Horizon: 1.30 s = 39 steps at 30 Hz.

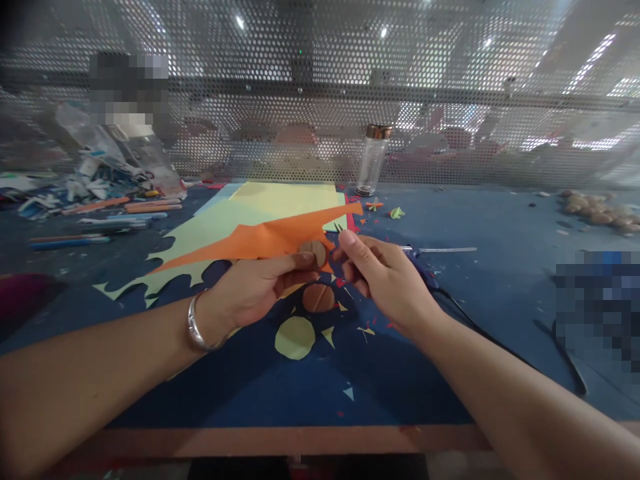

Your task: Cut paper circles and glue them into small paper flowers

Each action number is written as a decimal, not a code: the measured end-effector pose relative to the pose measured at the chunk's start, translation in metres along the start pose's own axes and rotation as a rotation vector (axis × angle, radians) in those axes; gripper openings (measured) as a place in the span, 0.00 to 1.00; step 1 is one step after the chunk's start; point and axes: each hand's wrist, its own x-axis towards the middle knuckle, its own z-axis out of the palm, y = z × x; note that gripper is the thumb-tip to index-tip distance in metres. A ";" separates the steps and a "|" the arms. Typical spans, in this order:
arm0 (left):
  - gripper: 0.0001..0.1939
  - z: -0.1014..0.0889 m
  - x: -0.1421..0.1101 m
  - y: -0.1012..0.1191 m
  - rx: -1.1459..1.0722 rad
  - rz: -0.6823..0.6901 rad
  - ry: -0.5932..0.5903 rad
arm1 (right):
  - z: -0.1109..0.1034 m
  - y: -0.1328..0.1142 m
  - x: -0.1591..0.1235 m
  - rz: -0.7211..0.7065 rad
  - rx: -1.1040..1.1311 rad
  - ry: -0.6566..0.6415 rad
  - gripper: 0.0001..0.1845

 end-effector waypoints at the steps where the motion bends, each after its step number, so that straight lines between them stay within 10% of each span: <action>1: 0.05 0.000 0.001 0.000 -0.025 0.006 0.005 | 0.000 0.000 0.000 0.022 0.018 0.005 0.31; 39: 0.12 0.004 -0.009 -0.007 0.079 0.041 -0.171 | 0.007 -0.008 -0.007 0.089 0.092 -0.033 0.31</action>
